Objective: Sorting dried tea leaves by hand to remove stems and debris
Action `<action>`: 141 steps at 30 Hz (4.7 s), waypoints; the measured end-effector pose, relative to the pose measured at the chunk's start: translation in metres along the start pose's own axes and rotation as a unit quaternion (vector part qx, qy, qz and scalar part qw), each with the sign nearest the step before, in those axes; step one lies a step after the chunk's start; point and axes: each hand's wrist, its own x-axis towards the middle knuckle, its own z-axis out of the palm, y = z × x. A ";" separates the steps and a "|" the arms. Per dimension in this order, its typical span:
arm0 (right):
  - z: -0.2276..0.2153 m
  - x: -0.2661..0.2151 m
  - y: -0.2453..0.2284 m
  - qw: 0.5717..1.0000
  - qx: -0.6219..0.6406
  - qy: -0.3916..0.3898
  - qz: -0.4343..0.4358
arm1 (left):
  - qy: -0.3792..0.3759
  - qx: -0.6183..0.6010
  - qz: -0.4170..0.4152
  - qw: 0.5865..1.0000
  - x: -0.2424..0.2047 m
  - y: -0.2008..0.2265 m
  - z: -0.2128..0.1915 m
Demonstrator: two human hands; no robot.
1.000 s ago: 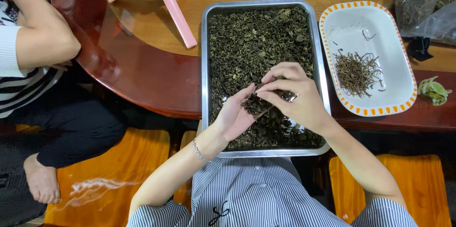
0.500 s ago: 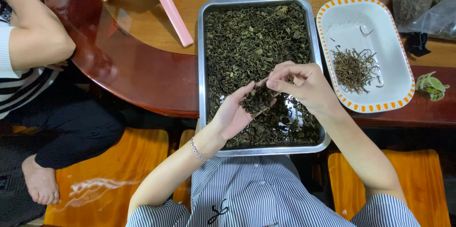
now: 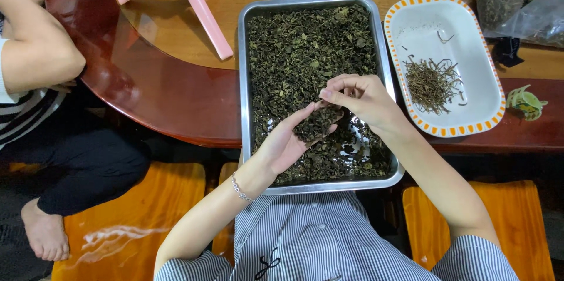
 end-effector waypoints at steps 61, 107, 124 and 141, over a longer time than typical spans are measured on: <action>-0.012 -0.009 -0.009 0.800 -0.455 0.092 -0.379 | 0.060 -0.013 0.098 0.993 0.018 -0.022 -0.016; 0.030 -0.004 -0.014 0.806 -0.425 -0.110 -0.396 | -0.086 -0.180 -0.005 0.980 0.015 -0.020 -0.027; 0.037 -0.006 0.002 0.813 -0.417 -0.068 -0.400 | 0.091 -0.042 -0.039 0.994 0.008 -0.007 0.010; 0.013 0.003 -0.017 0.899 -0.314 -0.199 -0.232 | 0.135 -0.040 -0.051 0.989 0.000 0.001 0.048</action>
